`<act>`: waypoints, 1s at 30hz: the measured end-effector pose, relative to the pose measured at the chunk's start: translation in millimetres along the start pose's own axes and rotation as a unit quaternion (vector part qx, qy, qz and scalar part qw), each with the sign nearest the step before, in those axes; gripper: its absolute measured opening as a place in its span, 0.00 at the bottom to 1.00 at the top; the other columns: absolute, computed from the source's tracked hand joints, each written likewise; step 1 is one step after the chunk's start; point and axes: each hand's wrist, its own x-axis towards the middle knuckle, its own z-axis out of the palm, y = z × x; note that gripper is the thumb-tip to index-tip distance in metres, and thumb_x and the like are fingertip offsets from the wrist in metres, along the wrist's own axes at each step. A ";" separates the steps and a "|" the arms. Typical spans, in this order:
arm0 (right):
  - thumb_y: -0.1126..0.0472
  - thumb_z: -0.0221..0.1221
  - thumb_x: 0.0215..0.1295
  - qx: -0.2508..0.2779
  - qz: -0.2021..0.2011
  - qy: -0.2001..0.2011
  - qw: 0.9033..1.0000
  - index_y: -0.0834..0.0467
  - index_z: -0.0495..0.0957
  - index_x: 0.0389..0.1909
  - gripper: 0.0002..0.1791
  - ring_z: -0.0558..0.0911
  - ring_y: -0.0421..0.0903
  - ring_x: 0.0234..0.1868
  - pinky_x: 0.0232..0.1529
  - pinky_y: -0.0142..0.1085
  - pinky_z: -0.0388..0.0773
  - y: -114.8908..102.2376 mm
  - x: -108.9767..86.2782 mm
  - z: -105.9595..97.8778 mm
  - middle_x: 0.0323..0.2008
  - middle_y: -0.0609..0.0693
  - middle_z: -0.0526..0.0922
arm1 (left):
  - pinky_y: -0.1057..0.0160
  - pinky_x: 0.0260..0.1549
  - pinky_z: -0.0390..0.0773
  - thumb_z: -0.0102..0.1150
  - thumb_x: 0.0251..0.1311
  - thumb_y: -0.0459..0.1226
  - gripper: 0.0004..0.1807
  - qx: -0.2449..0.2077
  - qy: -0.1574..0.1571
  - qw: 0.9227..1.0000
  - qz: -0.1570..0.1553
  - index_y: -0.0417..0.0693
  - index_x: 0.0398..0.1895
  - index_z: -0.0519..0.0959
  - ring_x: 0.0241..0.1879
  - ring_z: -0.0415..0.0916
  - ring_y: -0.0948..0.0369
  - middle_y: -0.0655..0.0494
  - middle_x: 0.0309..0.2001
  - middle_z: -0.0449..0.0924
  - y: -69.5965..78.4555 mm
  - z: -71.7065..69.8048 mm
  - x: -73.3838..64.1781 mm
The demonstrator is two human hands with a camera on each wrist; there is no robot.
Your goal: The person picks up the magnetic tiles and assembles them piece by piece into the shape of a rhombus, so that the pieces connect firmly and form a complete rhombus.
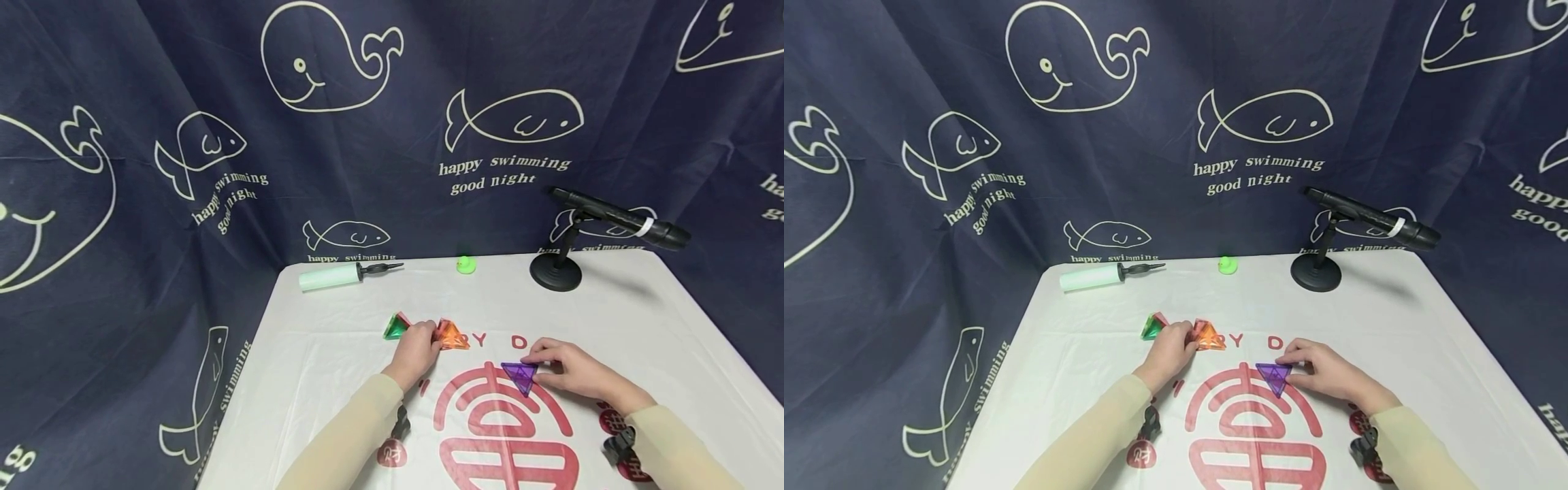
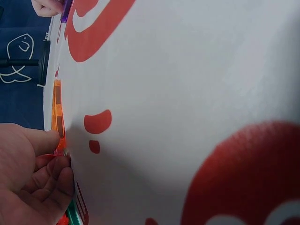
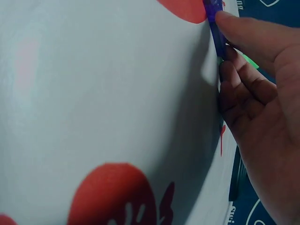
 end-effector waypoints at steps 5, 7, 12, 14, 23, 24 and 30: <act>0.58 0.74 0.62 0.004 0.009 -0.001 1.000 0.54 0.89 0.51 0.16 0.77 0.41 0.44 0.44 0.34 0.75 2.1 -0.4 0.3 0.46 0.44 0.81 | 0.62 0.31 0.77 0.70 0.66 0.35 0.07 -0.003 -0.003 1.000 -0.004 0.46 0.37 0.79 0.30 0.76 0.62 0.57 0.31 0.78 0.8 -0.4 1.0; 0.57 0.74 0.63 0.008 0.006 0.003 1.000 0.54 0.89 0.50 0.16 0.77 0.41 0.44 0.45 0.35 0.76 3.1 -0.5 1.2 0.46 0.44 0.81 | 0.62 0.31 0.77 0.71 0.66 0.35 0.07 -0.003 -0.004 1.000 -0.005 0.46 0.37 0.79 0.30 0.76 0.62 0.57 0.30 0.78 0.9 -0.8 1.1; 0.57 0.74 0.62 0.020 -0.011 0.021 1.000 0.51 0.87 0.49 0.14 0.79 0.41 0.44 0.45 0.33 0.76 5.6 -0.6 4.1 0.45 0.43 0.82 | 0.62 0.31 0.77 0.71 0.65 0.36 0.08 -0.001 -0.004 1.000 -0.006 0.46 0.37 0.79 0.30 0.76 0.62 0.58 0.31 0.78 0.7 -1.3 0.9; 0.57 0.75 0.62 0.022 -0.015 0.028 0.999 0.49 0.86 0.48 0.14 0.79 0.40 0.44 0.44 0.32 0.76 6.3 -0.6 5.0 0.45 0.42 0.83 | 0.62 0.31 0.77 0.71 0.66 0.36 0.07 -0.002 -0.004 1.000 -0.006 0.46 0.37 0.79 0.30 0.76 0.62 0.58 0.31 0.78 0.3 -1.1 1.1; 0.57 0.75 0.61 0.027 0.047 0.028 0.998 0.46 0.81 0.46 0.16 0.77 0.41 0.40 0.42 0.33 0.75 5.2 -0.9 6.9 0.41 0.40 0.80 | 0.62 0.30 0.77 0.71 0.66 0.36 0.07 -0.005 -0.007 1.000 -0.009 0.46 0.37 0.79 0.30 0.75 0.63 0.58 0.30 0.78 -1.0 0.8 2.0; 0.58 0.75 0.61 0.025 0.053 0.030 0.998 0.46 0.81 0.46 0.16 0.76 0.41 0.40 0.41 0.34 0.74 4.7 -0.9 7.2 0.40 0.40 0.79 | 0.62 0.30 0.76 0.71 0.66 0.36 0.07 -0.005 -0.007 1.000 -0.009 0.46 0.37 0.79 0.30 0.75 0.63 0.58 0.30 0.78 -1.0 0.9 2.0; 0.60 0.76 0.60 0.023 0.068 0.038 0.997 0.49 0.81 0.49 0.18 0.76 0.41 0.39 0.41 0.34 0.74 1.6 0.4 8.0 0.39 0.41 0.79 | 0.63 0.30 0.76 0.71 0.65 0.35 0.08 -0.009 -0.007 1.000 -0.009 0.46 0.37 0.79 0.29 0.75 0.63 0.59 0.30 0.77 -0.3 0.9 2.3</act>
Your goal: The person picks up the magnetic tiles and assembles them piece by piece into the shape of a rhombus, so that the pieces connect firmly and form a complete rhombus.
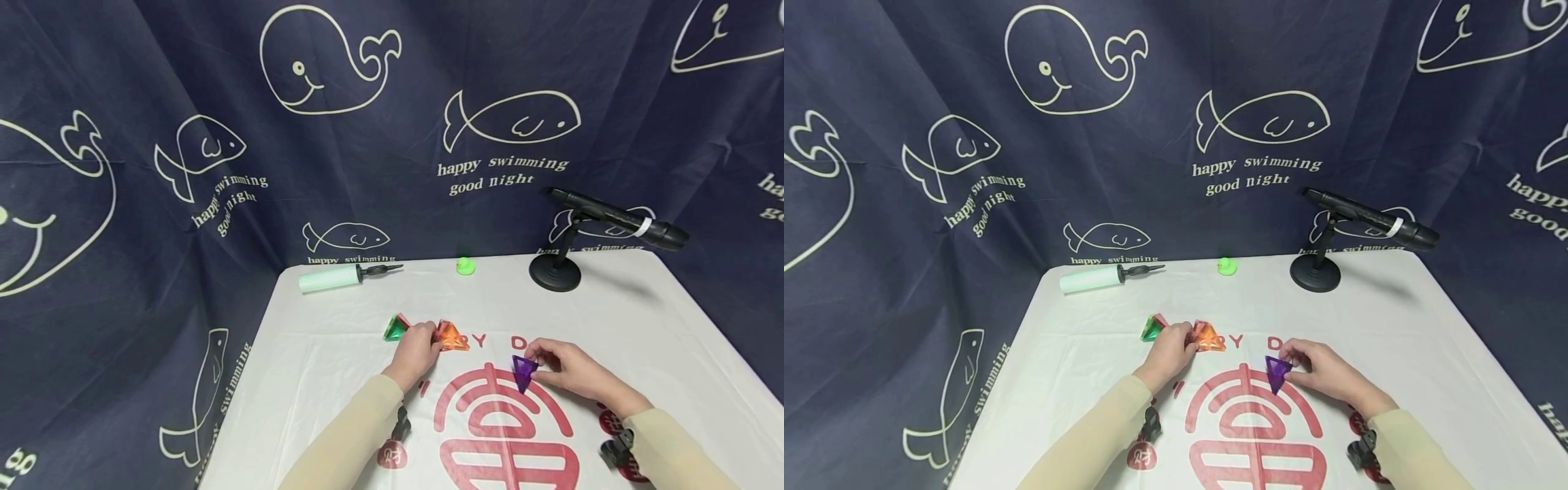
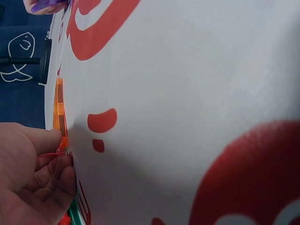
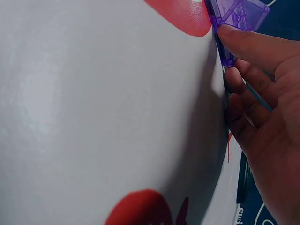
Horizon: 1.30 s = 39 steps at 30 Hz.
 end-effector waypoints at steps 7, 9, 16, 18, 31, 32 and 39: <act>0.61 0.75 0.61 -0.005 -0.057 0.017 0.998 0.53 0.84 0.52 0.19 0.78 0.41 0.39 0.40 0.34 0.77 -0.8 0.4 -0.9 0.43 0.41 0.82 | 0.61 0.31 0.77 0.71 0.66 0.37 0.09 0.002 0.000 1.000 0.004 0.46 0.36 0.78 0.31 0.78 0.61 0.58 0.30 0.78 2.4 -2.8 -1.2; 0.62 0.75 0.61 -0.011 -0.077 0.028 0.997 0.52 0.85 0.48 0.15 0.78 0.42 0.39 0.40 0.35 0.77 -0.3 0.8 0.3 0.42 0.41 0.83 | 0.61 0.31 0.77 0.71 0.66 0.36 0.09 0.002 0.001 1.000 0.005 0.46 0.36 0.78 0.31 0.78 0.61 0.57 0.30 0.78 2.9 -3.5 -1.6; 0.67 0.73 0.61 -0.012 -0.070 0.070 0.995 0.50 0.85 0.42 0.12 0.77 0.36 0.35 0.36 0.34 0.77 -1.0 2.6 6.8 0.37 0.39 0.81 | 0.61 0.32 0.78 0.71 0.66 0.36 0.08 0.002 -0.003 1.000 0.003 0.45 0.38 0.79 0.32 0.79 0.60 0.56 0.31 0.79 4.0 -5.7 -1.7; 0.67 0.73 0.61 -0.017 -0.056 0.073 0.996 0.50 0.85 0.42 0.12 0.76 0.35 0.35 0.35 0.34 0.76 -1.4 3.0 7.4 0.36 0.39 0.81 | 0.61 0.32 0.78 0.71 0.66 0.36 0.08 0.003 -0.005 1.000 0.000 0.45 0.38 0.80 0.32 0.79 0.61 0.56 0.32 0.79 4.0 -5.5 -1.0; 0.65 0.73 0.61 -0.062 0.006 0.090 0.994 0.54 0.84 0.39 0.09 0.73 0.37 0.31 0.32 0.35 0.73 -12.3 16.0 10.2 0.31 0.39 0.77 | 0.63 0.33 0.78 0.70 0.67 0.36 0.07 0.002 -0.014 1.000 -0.007 0.46 0.39 0.80 0.32 0.78 0.62 0.58 0.32 0.79 3.2 -4.8 1.1; 0.65 0.73 0.61 -0.064 0.008 0.091 0.994 0.54 0.84 0.38 0.09 0.73 0.37 0.31 0.32 0.35 0.73 -13.4 17.2 11.4 0.31 0.39 0.77 | 0.63 0.33 0.78 0.70 0.67 0.36 0.07 0.002 -0.014 1.000 -0.006 0.46 0.39 0.80 0.33 0.78 0.62 0.58 0.32 0.79 3.3 -4.9 1.0; 0.64 0.72 0.62 -0.069 0.024 0.088 0.993 0.55 0.82 0.36 0.07 0.72 0.39 0.30 0.32 0.35 0.72 -20.7 24.0 17.1 0.28 0.40 0.75 | 0.63 0.33 0.78 0.70 0.67 0.36 0.07 0.003 -0.014 1.000 -0.002 0.46 0.39 0.80 0.33 0.78 0.62 0.57 0.32 0.79 4.0 -4.8 0.4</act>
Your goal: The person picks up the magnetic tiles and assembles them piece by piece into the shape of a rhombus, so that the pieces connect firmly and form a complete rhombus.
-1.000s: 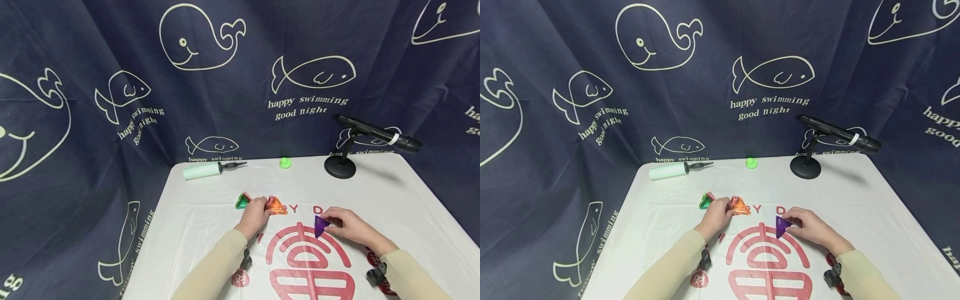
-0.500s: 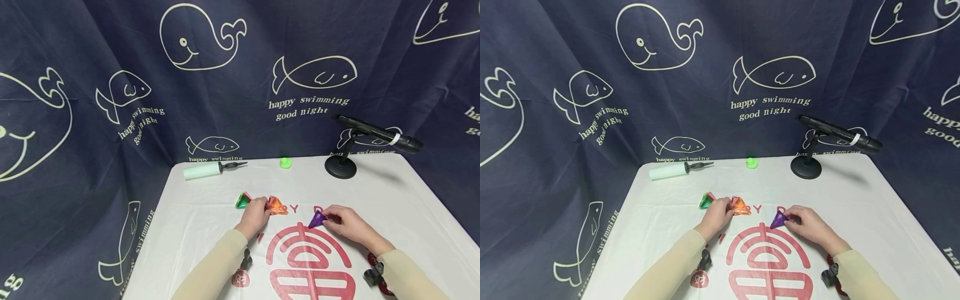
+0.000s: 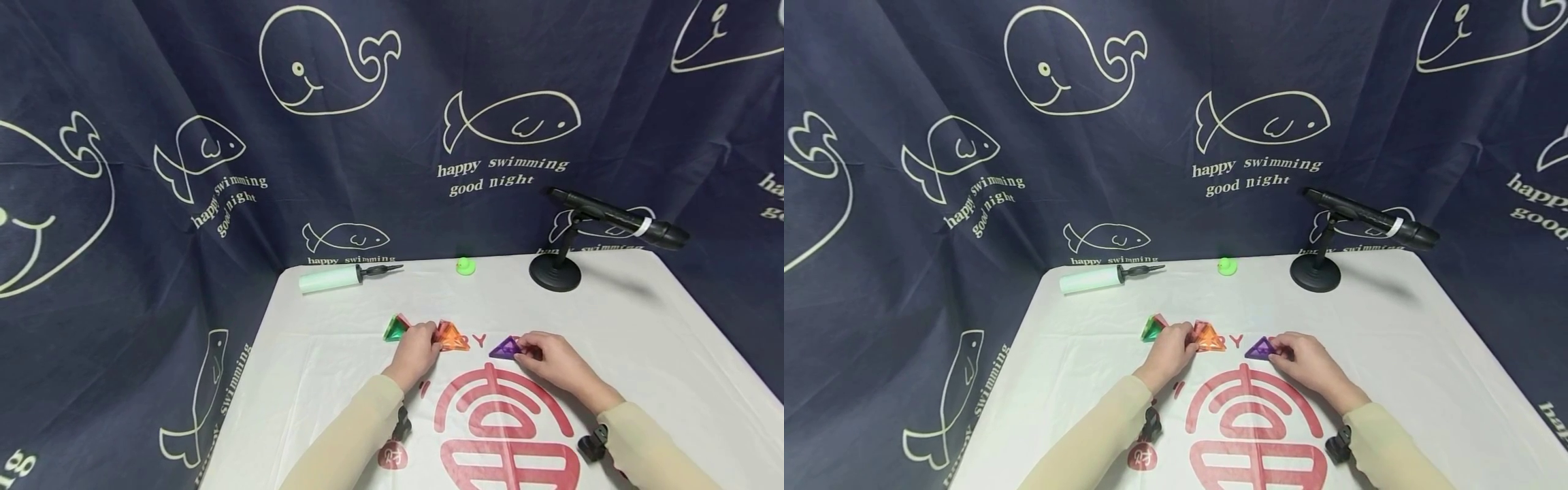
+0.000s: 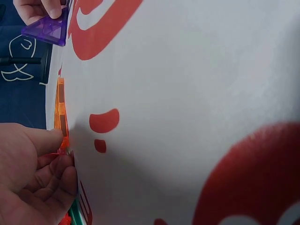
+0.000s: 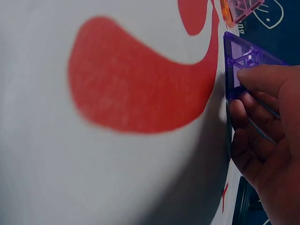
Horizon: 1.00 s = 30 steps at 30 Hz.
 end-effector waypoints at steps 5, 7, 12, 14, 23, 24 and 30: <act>0.63 0.73 0.62 0.005 0.017 -0.001 1.000 0.53 0.81 0.34 0.08 0.72 0.40 0.30 0.32 0.36 0.70 -5.8 3.1 3.3 0.27 0.41 0.74 | 0.62 0.33 0.79 0.70 0.66 0.36 0.07 0.003 -0.001 1.000 -0.001 0.46 0.39 0.80 0.33 0.79 0.61 0.57 0.32 0.79 0.9 0.5 -0.2; 0.63 0.73 0.62 0.006 0.019 0.000 1.000 0.52 0.80 0.32 0.09 0.72 0.41 0.30 0.32 0.36 0.70 -8.2 4.5 4.5 0.26 0.41 0.73 | 0.62 0.33 0.79 0.70 0.67 0.37 0.08 0.003 -0.002 1.000 -0.002 0.46 0.40 0.80 0.34 0.79 0.61 0.57 0.33 0.79 1.3 0.5 0.0; 0.63 0.73 0.61 0.004 0.010 0.007 1.000 0.49 0.78 0.29 0.12 0.71 0.39 0.28 0.32 0.36 0.68 -13.5 8.3 7.0 0.25 0.40 0.72 | 0.63 0.33 0.79 0.70 0.67 0.37 0.07 0.004 -0.004 1.000 -0.006 0.46 0.40 0.80 0.33 0.79 0.62 0.57 0.32 0.79 0.7 0.8 0.3; 0.62 0.73 0.62 0.004 0.007 0.007 1.000 0.49 0.78 0.29 0.12 0.71 0.39 0.28 0.31 0.36 0.68 -15.4 9.8 8.0 0.24 0.40 0.72 | 0.63 0.33 0.78 0.70 0.67 0.37 0.07 0.005 -0.003 1.000 -0.005 0.46 0.40 0.80 0.33 0.79 0.62 0.57 0.32 0.79 0.7 0.4 0.3; 0.62 0.74 0.60 0.014 0.014 0.007 1.000 0.48 0.78 0.26 0.13 0.71 0.40 0.26 0.30 0.36 0.69 -23.3 19.7 14.2 0.22 0.39 0.73 | 0.62 0.33 0.79 0.71 0.66 0.36 0.08 0.006 0.007 1.000 0.005 0.45 0.41 0.80 0.33 0.80 0.60 0.55 0.33 0.80 1.1 -2.3 -1.7; 0.62 0.74 0.60 0.015 0.014 0.007 1.000 0.48 0.78 0.26 0.13 0.71 0.40 0.26 0.29 0.35 0.69 -24.2 20.9 15.6 0.22 0.39 0.73 | 0.61 0.33 0.79 0.71 0.66 0.36 0.08 0.007 0.007 1.000 0.007 0.45 0.41 0.80 0.33 0.80 0.60 0.55 0.33 0.80 1.2 -2.4 -2.0; 0.61 0.73 0.60 0.023 0.022 0.003 0.999 0.49 0.78 0.25 0.12 0.71 0.39 0.26 0.29 0.36 0.69 -30.5 27.3 24.8 0.22 0.39 0.74 | 0.61 0.33 0.79 0.71 0.66 0.36 0.08 0.009 0.007 1.000 0.009 0.45 0.41 0.80 0.34 0.80 0.60 0.55 0.33 0.81 0.7 -0.8 -2.0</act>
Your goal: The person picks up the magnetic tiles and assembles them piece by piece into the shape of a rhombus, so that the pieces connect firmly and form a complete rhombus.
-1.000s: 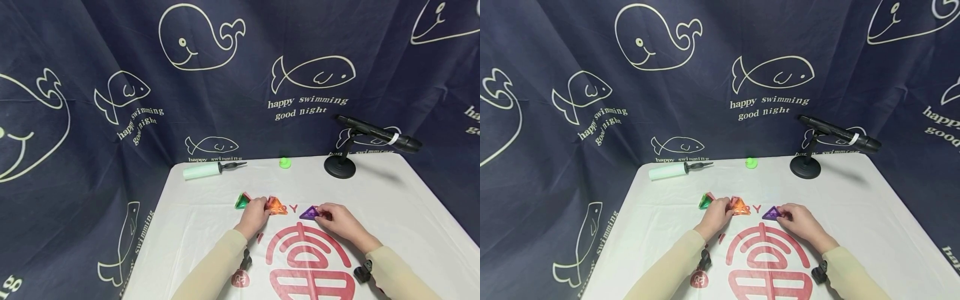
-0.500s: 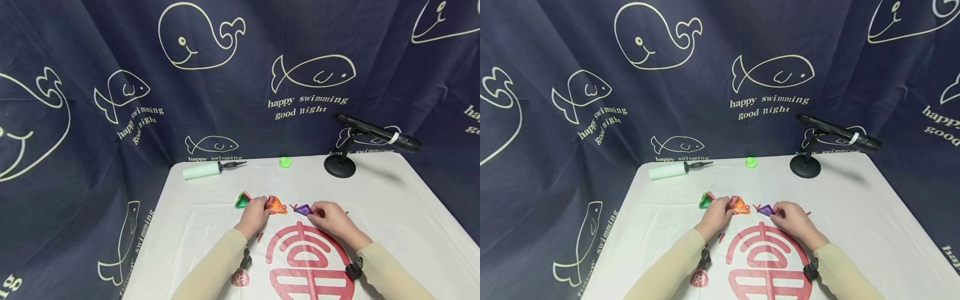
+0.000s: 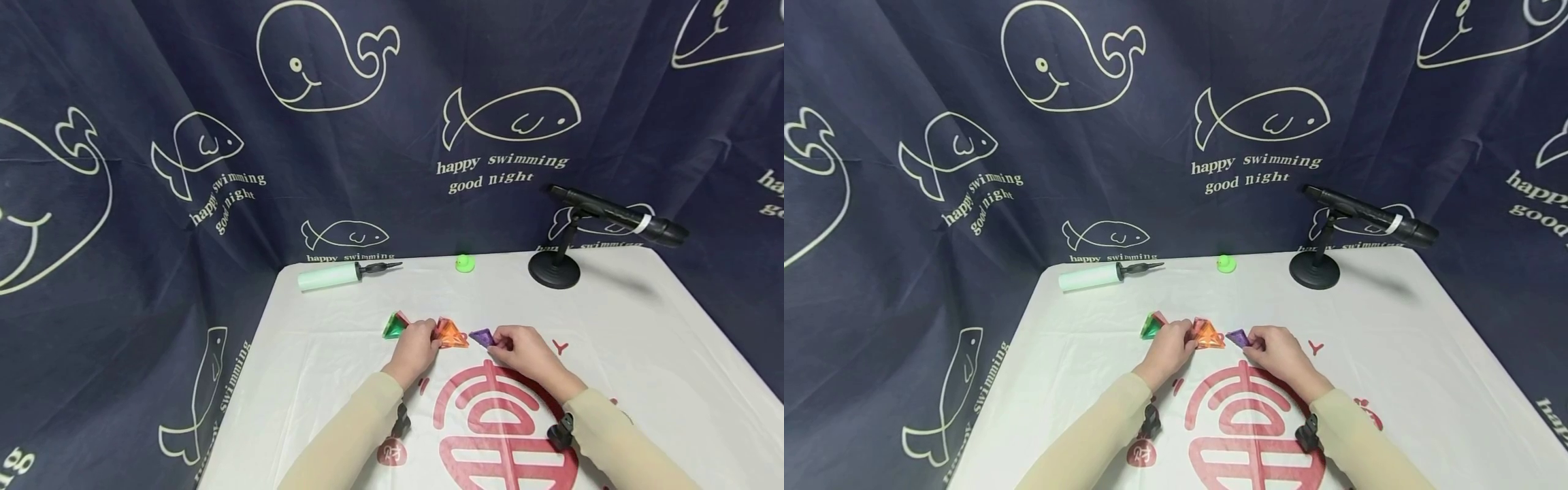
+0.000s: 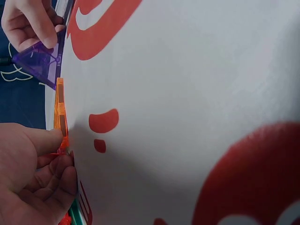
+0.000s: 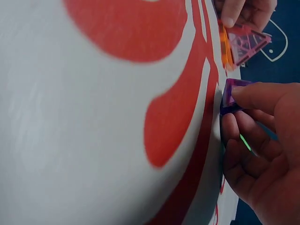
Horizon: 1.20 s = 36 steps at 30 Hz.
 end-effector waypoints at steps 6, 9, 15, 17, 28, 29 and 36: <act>0.61 0.73 0.61 0.008 0.011 -0.002 1.000 0.49 0.79 0.25 0.11 0.72 0.39 0.25 0.29 0.35 0.70 -8.8 4.9 7.2 0.21 0.39 0.75 | 0.61 0.33 0.79 0.70 0.66 0.36 0.08 0.000 0.000 1.000 0.001 0.45 0.41 0.81 0.34 0.80 0.59 0.55 0.33 0.81 -0.9 1.0 1.1; 0.62 0.73 0.60 0.016 0.006 -0.001 1.000 0.50 0.80 0.26 0.11 0.73 0.39 0.25 0.29 0.35 0.71 -12.5 7.4 10.0 0.21 0.39 0.76 | 0.61 0.32 0.78 0.71 0.66 0.36 0.08 -0.002 0.000 1.000 0.002 0.45 0.40 0.80 0.33 0.79 0.60 0.56 0.32 0.80 -0.7 0.6 1.1; 0.62 0.72 0.60 0.015 0.015 -0.002 1.000 0.50 0.80 0.25 0.10 0.73 0.39 0.25 0.29 0.36 0.71 -16.9 10.7 12.9 0.21 0.39 0.76 | 0.62 0.32 0.78 0.70 0.66 0.36 0.08 -0.006 -0.002 1.000 0.002 0.45 0.40 0.80 0.32 0.78 0.61 0.57 0.32 0.79 -0.7 -0.2 1.4; 0.62 0.73 0.60 0.013 0.017 -0.001 1.000 0.50 0.80 0.25 0.10 0.73 0.39 0.25 0.29 0.36 0.71 -17.5 12.0 14.1 0.21 0.39 0.77 | 0.61 0.32 0.78 0.70 0.66 0.36 0.08 -0.006 -0.001 1.000 0.003 0.45 0.40 0.80 0.32 0.79 0.61 0.56 0.32 0.79 -1.1 -0.2 1.4; 0.62 0.73 0.61 0.011 0.000 0.008 1.000 0.51 0.80 0.24 0.12 0.72 0.39 0.24 0.30 0.37 0.70 -25.2 17.5 19.2 0.20 0.39 0.77 | 0.60 0.32 0.78 0.71 0.66 0.35 0.07 -0.004 0.005 1.000 0.009 0.44 0.40 0.80 0.33 0.80 0.59 0.55 0.32 0.80 -2.0 0.2 1.7; 0.62 0.74 0.61 0.009 -0.002 0.009 1.000 0.51 0.80 0.24 0.11 0.72 0.39 0.24 0.30 0.37 0.70 -25.7 18.4 20.2 0.20 0.38 0.77 | 0.60 0.32 0.78 0.71 0.66 0.35 0.07 -0.003 0.005 1.000 0.008 0.45 0.40 0.80 0.33 0.80 0.59 0.55 0.32 0.80 -2.3 0.3 1.7; 0.60 0.74 0.61 0.005 0.008 0.019 1.000 0.50 0.80 0.24 0.12 0.73 0.38 0.24 0.28 0.36 0.71 -29.5 23.5 25.0 0.21 0.38 0.78 | 0.61 0.31 0.77 0.70 0.66 0.35 0.08 -0.008 0.000 1.000 0.006 0.47 0.36 0.78 0.31 0.78 0.61 0.57 0.31 0.78 -3.3 1.5 2.1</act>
